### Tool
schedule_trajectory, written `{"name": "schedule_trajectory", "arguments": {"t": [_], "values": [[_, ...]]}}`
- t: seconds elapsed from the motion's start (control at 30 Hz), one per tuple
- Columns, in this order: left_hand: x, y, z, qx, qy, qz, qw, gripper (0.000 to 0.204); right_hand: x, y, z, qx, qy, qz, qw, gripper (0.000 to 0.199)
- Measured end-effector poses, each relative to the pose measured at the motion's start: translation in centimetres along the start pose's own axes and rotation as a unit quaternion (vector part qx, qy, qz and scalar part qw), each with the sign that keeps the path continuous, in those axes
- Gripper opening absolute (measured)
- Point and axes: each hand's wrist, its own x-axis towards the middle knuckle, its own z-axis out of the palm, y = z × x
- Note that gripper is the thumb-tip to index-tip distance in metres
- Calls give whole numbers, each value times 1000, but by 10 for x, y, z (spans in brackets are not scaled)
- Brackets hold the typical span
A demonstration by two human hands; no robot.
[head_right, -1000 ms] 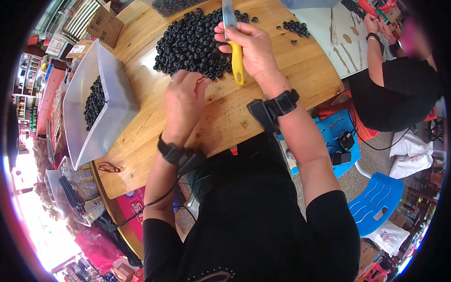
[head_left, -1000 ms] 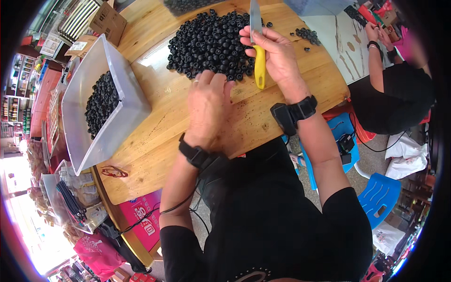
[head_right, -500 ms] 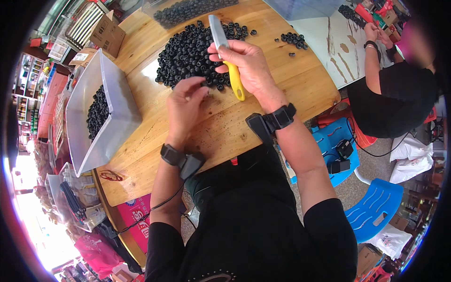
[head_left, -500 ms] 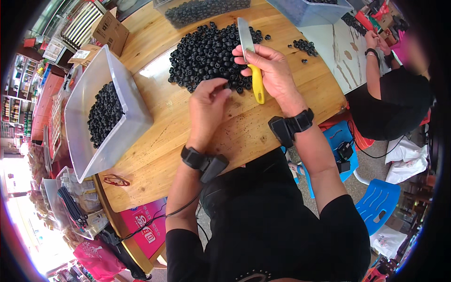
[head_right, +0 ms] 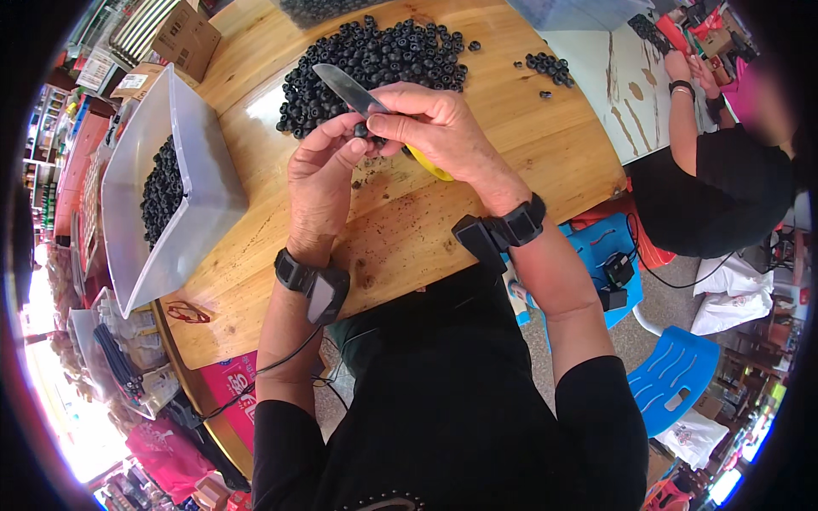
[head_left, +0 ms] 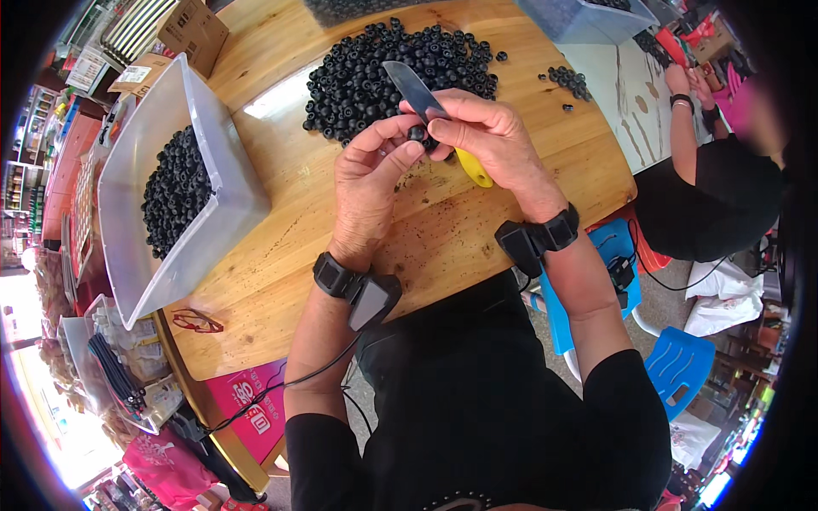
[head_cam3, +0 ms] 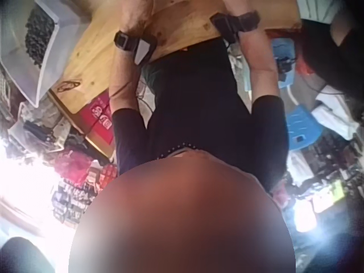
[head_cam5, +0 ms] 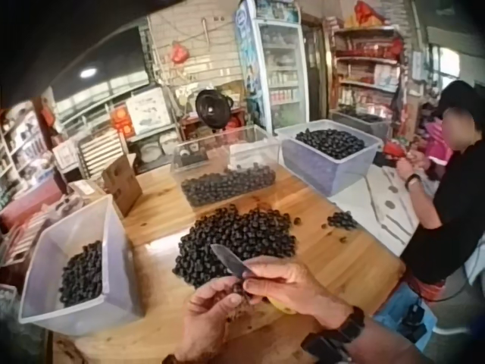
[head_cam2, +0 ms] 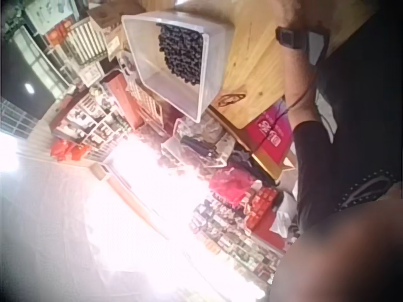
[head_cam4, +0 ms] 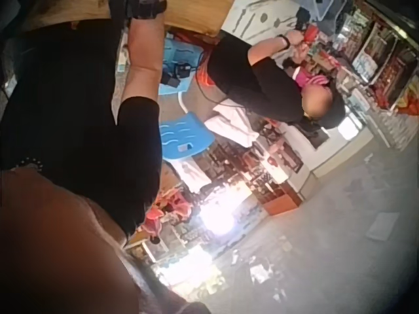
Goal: Trimming small black rubber or plastic components with a small knife and placing them into a storage bin.
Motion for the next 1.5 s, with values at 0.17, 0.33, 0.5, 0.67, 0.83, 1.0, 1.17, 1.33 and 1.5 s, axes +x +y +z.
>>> {"name": "schedule_trajectory", "arguments": {"t": [0.17,0.33,0.5,0.67,0.83,1.0,1.17,1.33,1.5], "values": [[0,-4,0,0,10,3,1000,27,-2,-2,3,-5,-4,-10,1000,24],[-1,-3,5,-38,41,-23,998,28,-1,2,3,-56,-8,-35,998,26],[-2,-6,3,-25,39,-7,999,26,-1,-3,3,-12,4,16,1000,25],[-2,-7,1,-35,38,-8,999,27,-2,-2,1,15,-5,18,1000,25],[0,-8,-2,-20,40,-17,999,27,-4,0,6,-42,-4,-25,999,24],[-1,-11,-2,-12,26,-5,1000,26,0,1,3,-91,7,-25,996,22],[0,-7,5,-27,0,-15,1000,26,1,2,-3,-49,22,-5,999,20],[3,-13,-9,2,30,-1,1000,25,-2,-8,5,26,4,15,1000,18],[3,-14,-8,31,29,20,999,25,-1,3,6,-59,9,-39,997,18]]}}
